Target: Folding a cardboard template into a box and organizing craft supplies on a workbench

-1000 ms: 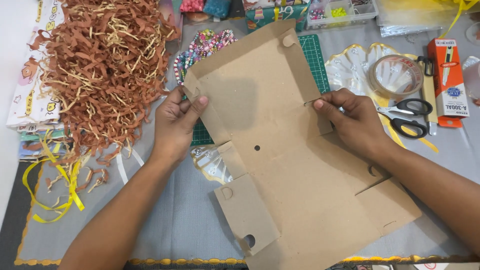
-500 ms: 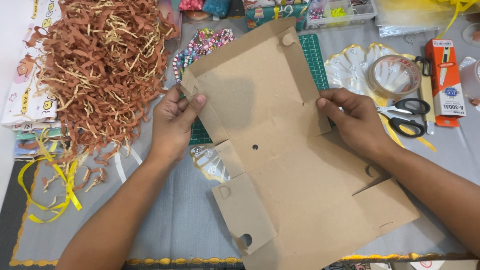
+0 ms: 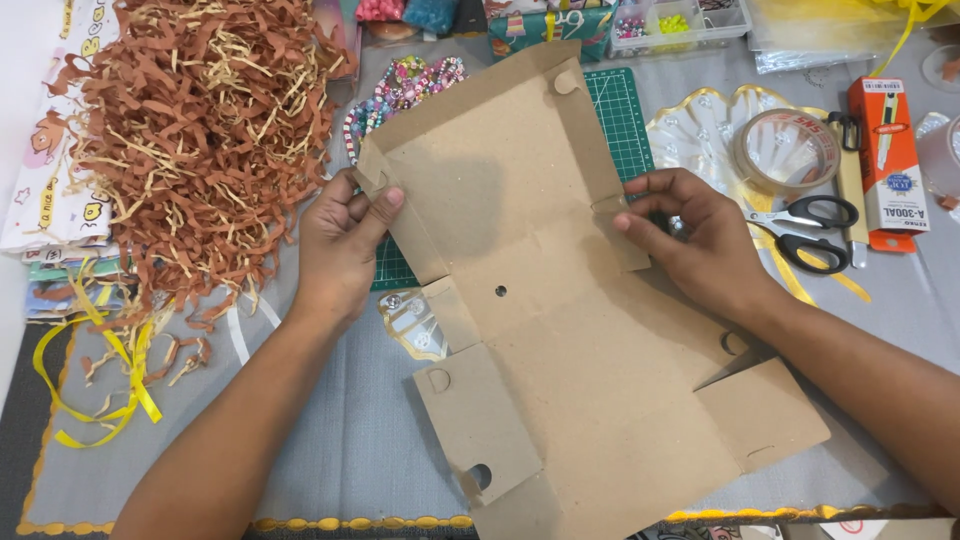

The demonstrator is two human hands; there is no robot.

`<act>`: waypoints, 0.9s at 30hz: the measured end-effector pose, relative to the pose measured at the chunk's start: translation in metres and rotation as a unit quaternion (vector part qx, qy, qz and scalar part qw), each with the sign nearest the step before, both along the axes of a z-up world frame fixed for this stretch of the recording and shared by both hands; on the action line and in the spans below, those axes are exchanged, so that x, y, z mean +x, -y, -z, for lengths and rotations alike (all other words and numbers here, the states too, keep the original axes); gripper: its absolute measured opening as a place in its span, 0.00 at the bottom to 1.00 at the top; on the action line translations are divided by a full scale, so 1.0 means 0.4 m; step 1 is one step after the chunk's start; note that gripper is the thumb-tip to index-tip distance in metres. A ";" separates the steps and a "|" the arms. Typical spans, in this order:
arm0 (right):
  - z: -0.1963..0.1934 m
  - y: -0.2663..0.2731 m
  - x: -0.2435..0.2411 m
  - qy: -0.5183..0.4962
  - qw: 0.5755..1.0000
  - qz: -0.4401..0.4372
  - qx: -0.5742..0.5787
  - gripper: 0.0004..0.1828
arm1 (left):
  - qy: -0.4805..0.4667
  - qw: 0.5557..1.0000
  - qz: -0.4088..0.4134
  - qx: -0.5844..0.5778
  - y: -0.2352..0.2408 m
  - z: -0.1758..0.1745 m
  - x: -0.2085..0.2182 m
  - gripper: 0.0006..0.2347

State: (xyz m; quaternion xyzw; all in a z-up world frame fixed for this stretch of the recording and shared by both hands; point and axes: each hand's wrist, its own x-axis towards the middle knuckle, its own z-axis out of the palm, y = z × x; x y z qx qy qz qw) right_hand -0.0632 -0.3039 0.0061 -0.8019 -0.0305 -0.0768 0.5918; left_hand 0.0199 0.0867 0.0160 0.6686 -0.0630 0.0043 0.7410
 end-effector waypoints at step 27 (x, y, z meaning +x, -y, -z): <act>-0.209 0.114 -0.113 -0.032 0.998 -0.032 0.050 0.25 | -0.109 0.977 0.118 0.137 0.237 -0.138 -0.199 0.27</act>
